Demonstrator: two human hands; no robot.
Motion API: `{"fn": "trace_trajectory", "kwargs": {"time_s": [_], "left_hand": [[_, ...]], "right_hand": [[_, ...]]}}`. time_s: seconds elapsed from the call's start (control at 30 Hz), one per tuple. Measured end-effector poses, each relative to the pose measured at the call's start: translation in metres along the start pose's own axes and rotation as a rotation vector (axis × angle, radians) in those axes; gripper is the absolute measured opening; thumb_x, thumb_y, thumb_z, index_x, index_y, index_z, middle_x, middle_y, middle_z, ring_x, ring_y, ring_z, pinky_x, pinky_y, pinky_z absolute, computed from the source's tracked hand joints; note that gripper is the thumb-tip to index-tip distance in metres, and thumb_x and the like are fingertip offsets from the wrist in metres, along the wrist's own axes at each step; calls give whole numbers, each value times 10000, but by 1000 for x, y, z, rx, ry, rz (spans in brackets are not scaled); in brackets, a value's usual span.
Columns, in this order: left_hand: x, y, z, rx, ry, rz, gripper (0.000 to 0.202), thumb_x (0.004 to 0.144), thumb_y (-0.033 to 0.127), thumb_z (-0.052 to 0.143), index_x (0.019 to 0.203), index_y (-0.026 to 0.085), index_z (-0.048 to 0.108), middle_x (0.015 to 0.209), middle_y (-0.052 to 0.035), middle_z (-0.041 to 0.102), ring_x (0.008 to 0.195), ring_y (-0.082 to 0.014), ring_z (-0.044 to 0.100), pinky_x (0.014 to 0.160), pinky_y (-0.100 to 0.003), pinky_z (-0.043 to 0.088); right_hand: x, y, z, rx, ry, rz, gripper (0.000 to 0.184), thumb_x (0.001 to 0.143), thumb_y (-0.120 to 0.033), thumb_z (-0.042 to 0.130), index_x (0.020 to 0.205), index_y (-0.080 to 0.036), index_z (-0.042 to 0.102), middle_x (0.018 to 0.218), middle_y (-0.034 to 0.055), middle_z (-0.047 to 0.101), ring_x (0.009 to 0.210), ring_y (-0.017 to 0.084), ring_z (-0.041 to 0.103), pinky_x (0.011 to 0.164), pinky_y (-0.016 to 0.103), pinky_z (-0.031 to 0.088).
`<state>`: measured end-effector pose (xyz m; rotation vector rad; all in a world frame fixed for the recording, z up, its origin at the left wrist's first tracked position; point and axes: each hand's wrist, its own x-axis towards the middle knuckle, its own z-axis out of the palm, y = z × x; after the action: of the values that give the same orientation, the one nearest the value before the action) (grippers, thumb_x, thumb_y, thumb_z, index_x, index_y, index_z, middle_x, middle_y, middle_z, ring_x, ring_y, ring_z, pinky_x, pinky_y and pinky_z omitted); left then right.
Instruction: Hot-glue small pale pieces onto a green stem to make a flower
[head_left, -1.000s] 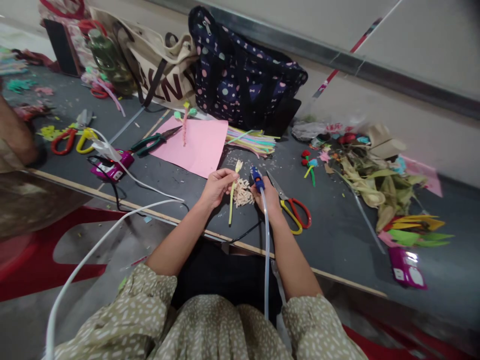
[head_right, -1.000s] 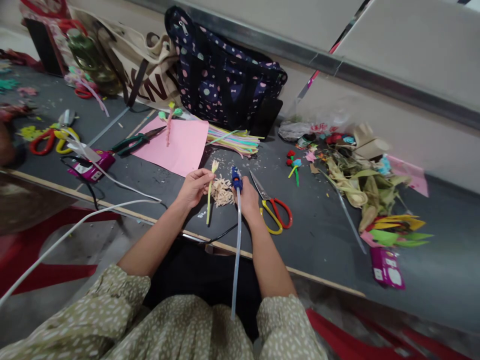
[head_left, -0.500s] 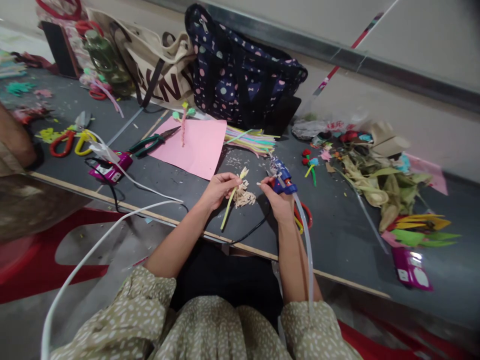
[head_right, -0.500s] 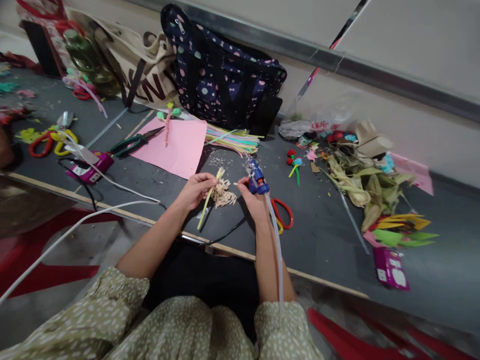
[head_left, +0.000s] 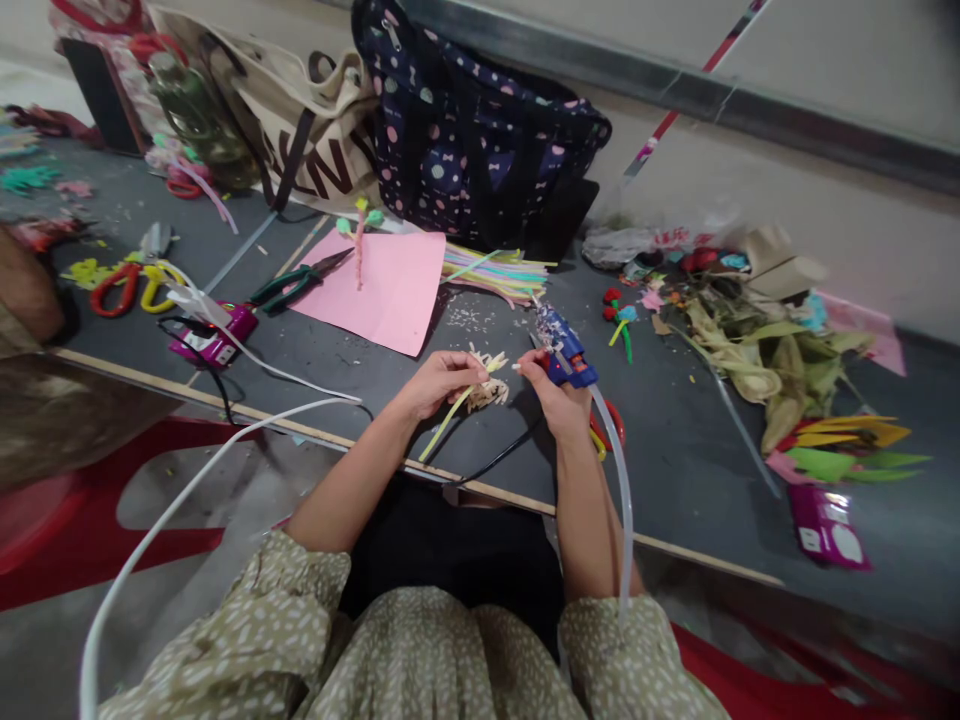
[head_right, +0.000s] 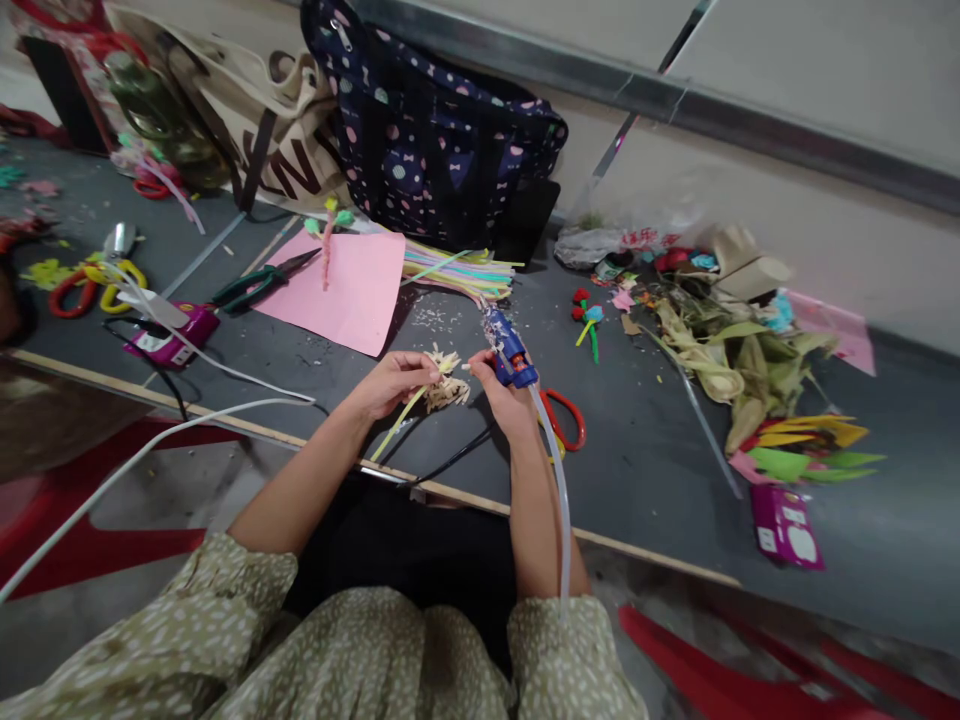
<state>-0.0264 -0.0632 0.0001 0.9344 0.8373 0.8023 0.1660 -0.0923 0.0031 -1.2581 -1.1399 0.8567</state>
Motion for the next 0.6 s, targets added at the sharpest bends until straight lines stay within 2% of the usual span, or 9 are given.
{"fn": "trace_trajectory", "kwargs": {"time_s": [0.23, 0.37, 0.6], "left_hand": [[1, -2, -2, 26, -20, -12, 278, 633, 365, 850, 677, 133, 703, 525, 21, 539, 394, -24, 348, 382, -184, 199], [1, -3, -3, 46, -36, -13, 263, 648, 361, 839, 678, 135, 707, 522, 14, 554, 388, -23, 352, 385, -181, 205], [1, -3, -3, 39, -43, -18, 248, 645, 345, 842, 686, 134, 718, 504, 9, 546, 380, -28, 345, 366, -176, 190]], "right_hand": [[0, 1, -4, -146, -24, -64, 270, 798, -432, 726, 888, -199, 625, 852, 1, 676, 789, 148, 633, 863, 363, 529], [0, 3, -6, -153, -17, -90, 279, 780, -431, 749, 888, -206, 623, 856, 4, 662, 776, 157, 620, 854, 396, 539], [0, 1, -10, -138, -87, -77, 235, 783, -388, 740, 906, -237, 608, 850, 7, 646, 745, 172, 621, 791, 398, 561]]}}
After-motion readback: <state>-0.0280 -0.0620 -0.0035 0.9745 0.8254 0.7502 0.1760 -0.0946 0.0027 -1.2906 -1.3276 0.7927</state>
